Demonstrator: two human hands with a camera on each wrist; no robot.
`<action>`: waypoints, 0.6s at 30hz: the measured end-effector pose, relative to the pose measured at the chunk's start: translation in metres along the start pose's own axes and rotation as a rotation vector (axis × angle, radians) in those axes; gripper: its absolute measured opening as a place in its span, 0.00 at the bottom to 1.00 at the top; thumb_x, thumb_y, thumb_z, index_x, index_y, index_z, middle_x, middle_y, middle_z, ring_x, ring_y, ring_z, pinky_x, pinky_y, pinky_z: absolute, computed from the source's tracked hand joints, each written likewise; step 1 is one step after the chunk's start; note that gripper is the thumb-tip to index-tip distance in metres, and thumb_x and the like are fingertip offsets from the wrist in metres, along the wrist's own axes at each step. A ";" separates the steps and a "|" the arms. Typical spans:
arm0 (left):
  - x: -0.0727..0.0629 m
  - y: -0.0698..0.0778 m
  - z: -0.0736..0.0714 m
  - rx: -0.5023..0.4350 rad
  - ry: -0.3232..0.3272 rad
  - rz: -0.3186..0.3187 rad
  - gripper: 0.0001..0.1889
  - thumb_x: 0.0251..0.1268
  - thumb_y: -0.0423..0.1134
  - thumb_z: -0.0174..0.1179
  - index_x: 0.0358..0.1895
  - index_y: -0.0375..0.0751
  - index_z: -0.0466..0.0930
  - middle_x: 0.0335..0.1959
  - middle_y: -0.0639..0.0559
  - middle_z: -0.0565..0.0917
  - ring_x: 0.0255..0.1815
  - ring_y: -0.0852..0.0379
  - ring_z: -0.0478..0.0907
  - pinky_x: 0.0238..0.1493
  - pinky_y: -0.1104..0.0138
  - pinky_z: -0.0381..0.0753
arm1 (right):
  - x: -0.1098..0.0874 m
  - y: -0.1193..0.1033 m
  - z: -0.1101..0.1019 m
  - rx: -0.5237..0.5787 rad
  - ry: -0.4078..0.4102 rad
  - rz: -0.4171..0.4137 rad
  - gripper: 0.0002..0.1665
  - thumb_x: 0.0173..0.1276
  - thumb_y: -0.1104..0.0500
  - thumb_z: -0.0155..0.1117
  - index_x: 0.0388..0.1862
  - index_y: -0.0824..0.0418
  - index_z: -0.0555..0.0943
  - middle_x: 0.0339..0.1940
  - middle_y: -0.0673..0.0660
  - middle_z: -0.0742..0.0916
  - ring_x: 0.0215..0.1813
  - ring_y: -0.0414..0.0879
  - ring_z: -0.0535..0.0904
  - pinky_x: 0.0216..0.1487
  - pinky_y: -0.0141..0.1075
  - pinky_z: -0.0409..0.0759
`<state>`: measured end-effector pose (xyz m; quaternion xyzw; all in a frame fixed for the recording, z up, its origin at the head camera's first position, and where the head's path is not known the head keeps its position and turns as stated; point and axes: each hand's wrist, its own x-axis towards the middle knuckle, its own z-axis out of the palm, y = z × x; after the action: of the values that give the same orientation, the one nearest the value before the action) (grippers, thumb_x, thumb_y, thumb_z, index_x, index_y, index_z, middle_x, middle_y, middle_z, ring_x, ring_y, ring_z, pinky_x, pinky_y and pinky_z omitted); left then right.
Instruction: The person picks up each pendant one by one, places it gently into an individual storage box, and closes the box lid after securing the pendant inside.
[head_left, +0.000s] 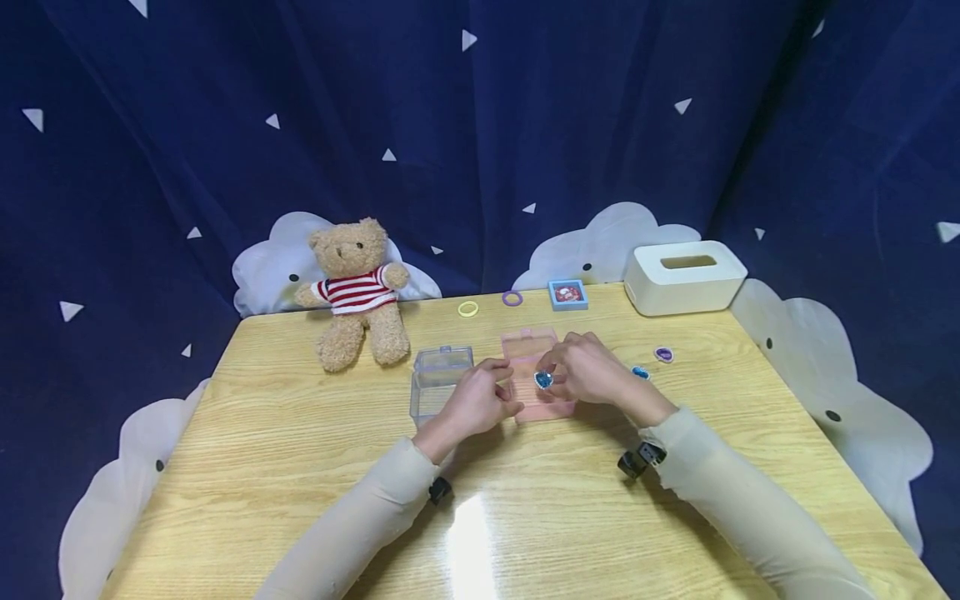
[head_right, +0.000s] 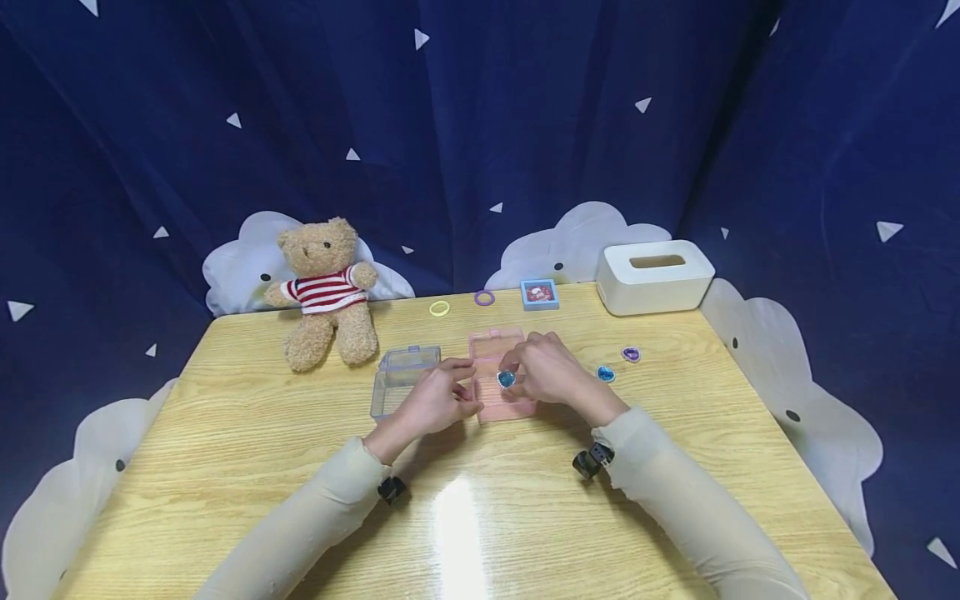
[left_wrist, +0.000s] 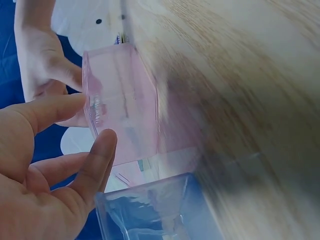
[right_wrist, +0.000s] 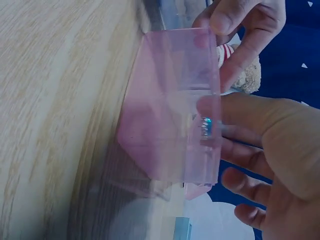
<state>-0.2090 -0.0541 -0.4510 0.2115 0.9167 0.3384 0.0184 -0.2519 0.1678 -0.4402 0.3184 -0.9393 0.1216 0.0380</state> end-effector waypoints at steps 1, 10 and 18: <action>0.000 0.001 0.000 0.001 -0.001 -0.003 0.32 0.53 0.38 0.74 0.62 0.27 0.77 0.67 0.37 0.75 0.35 0.60 0.88 0.65 0.58 0.79 | 0.000 -0.001 0.000 0.000 -0.018 -0.007 0.17 0.49 0.48 0.81 0.40 0.48 0.89 0.38 0.44 0.91 0.40 0.43 0.79 0.50 0.46 0.74; 0.000 0.002 0.000 -0.001 -0.016 -0.019 0.32 0.54 0.38 0.74 0.62 0.28 0.77 0.68 0.38 0.75 0.37 0.60 0.88 0.55 0.64 0.84 | 0.006 0.002 0.006 -0.023 -0.061 -0.118 0.12 0.50 0.50 0.80 0.34 0.47 0.89 0.30 0.43 0.89 0.31 0.36 0.79 0.43 0.44 0.79; 0.000 0.002 -0.001 -0.018 -0.018 -0.023 0.32 0.54 0.38 0.74 0.62 0.28 0.77 0.68 0.38 0.75 0.38 0.59 0.88 0.55 0.64 0.85 | 0.012 -0.003 0.006 -0.097 -0.136 -0.168 0.10 0.50 0.51 0.81 0.30 0.48 0.88 0.22 0.41 0.85 0.26 0.35 0.75 0.35 0.40 0.76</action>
<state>-0.2084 -0.0532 -0.4491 0.2040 0.9158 0.3445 0.0322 -0.2592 0.1570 -0.4436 0.4012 -0.9146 0.0504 -0.0005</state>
